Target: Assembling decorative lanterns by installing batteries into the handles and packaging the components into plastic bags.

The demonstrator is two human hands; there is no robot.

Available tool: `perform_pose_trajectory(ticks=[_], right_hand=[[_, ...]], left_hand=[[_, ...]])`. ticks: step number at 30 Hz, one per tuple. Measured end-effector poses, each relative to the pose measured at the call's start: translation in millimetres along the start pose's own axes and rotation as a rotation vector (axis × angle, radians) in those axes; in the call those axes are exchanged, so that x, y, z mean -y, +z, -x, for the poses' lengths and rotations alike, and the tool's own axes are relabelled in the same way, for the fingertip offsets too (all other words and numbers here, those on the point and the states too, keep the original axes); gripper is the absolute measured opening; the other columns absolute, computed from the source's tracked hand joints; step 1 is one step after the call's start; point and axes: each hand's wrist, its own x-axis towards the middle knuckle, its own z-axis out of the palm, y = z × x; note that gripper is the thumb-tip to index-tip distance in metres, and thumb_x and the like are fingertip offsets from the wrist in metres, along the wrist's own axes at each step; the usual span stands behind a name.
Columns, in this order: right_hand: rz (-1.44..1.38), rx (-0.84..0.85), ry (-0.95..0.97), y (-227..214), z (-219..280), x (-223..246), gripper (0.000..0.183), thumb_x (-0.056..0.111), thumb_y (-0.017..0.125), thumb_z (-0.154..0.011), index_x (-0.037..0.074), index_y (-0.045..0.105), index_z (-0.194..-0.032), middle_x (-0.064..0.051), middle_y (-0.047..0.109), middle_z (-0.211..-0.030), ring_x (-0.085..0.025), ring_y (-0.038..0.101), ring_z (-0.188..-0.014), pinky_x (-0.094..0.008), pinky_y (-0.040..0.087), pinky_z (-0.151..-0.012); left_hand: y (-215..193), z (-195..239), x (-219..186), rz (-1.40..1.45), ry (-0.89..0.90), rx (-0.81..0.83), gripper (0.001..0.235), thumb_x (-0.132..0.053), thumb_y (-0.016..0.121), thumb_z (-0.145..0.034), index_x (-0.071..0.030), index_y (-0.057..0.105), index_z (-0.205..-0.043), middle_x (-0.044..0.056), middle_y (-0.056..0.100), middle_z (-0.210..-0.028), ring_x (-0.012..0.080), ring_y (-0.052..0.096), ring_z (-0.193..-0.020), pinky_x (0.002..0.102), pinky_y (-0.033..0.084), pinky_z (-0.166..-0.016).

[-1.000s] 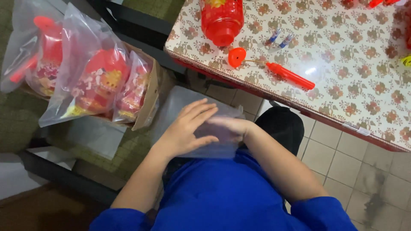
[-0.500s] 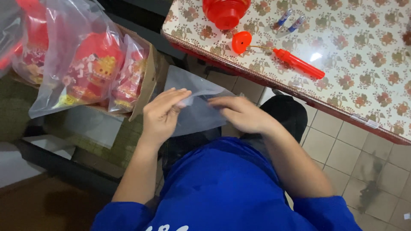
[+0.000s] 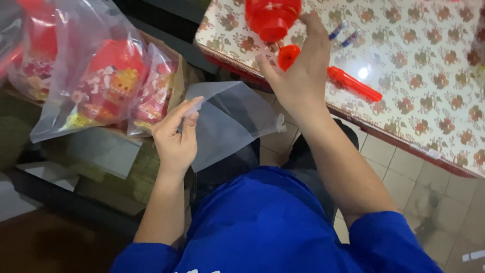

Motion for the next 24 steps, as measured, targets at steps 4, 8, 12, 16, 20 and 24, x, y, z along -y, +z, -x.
perform_pose_trajectory(ticks=[4, 8, 12, 16, 20, 24], right_hand=[[0.128, -0.137, -0.166, 36, -27, -16, 0.131, 0.048, 0.117, -0.108, 0.027, 0.006, -0.174, -0.001, -0.005, -0.178, -0.033, 0.015, -0.175, -0.049, 0.051, -0.141], [0.398, -0.178, -0.088, 52, -59, -3, 0.106, 0.079, 0.099, -0.098, 0.023, 0.029, -0.156, -0.017, 0.027, -0.155, -0.045, 0.049, -0.141, -0.054, 0.059, -0.098], [0.344, -0.141, -0.049, 60, -66, -19, 0.094, 0.050, 0.102, -0.091, 0.015, 0.036, -0.148, -0.022, 0.037, -0.150, -0.045, 0.062, -0.123, -0.047, 0.058, -0.092], [0.122, -0.097, -0.157, 28, -50, -24, 0.101, 0.028, 0.108, -0.086, 0.024, 0.033, -0.153, -0.018, 0.033, -0.153, -0.042, 0.052, -0.142, -0.046, 0.066, -0.111], [-0.130, -0.016, -0.319, -14, -22, -34, 0.085, 0.035, 0.090, -0.095, 0.019, 0.033, -0.156, -0.014, 0.030, -0.153, -0.033, 0.037, -0.149, -0.046, 0.055, -0.117], [-0.276, 0.084, -0.505, -48, -5, -52, 0.082, 0.043, 0.076, -0.089, 0.012, 0.033, -0.152, -0.018, 0.032, -0.148, -0.035, 0.037, -0.145, -0.051, 0.042, -0.125]], left_hand=[[-4, -1, 2, 0.011, -0.013, -0.012, 0.021, -0.006, 0.056, -0.109, 0.001, 0.068, -0.125, 0.017, 0.073, -0.120, 0.0277, 0.074, -0.111, 0.040, 0.059, -0.107], [-6, -5, 1, 0.015, 0.006, -0.009, 0.023, -0.007, 0.055, -0.109, 0.002, 0.067, -0.126, 0.017, 0.073, -0.120, 0.0291, 0.073, -0.112, 0.043, 0.058, -0.108], [-8, -6, 1, 0.029, 0.002, -0.013, 0.023, -0.008, 0.055, -0.110, 0.001, 0.068, -0.126, 0.015, 0.074, -0.115, 0.0229, 0.073, -0.099, 0.033, 0.061, -0.091], [-6, -11, -1, 0.012, -0.029, 0.007, 0.026, -0.011, 0.054, -0.110, 0.003, 0.068, -0.126, 0.018, 0.074, -0.119, 0.0262, 0.074, -0.106, 0.035, 0.061, -0.093], [2, -15, -2, -0.024, -0.078, -0.019, 0.027, -0.015, 0.055, -0.109, 0.003, 0.071, -0.122, 0.014, 0.075, -0.115, 0.0224, 0.073, -0.099, 0.032, 0.059, -0.085], [11, -21, -1, -0.041, -0.082, -0.032, 0.029, -0.016, 0.054, -0.110, 0.005, 0.071, -0.120, 0.015, 0.076, -0.113, 0.0219, 0.074, -0.097, 0.031, 0.059, -0.083]])
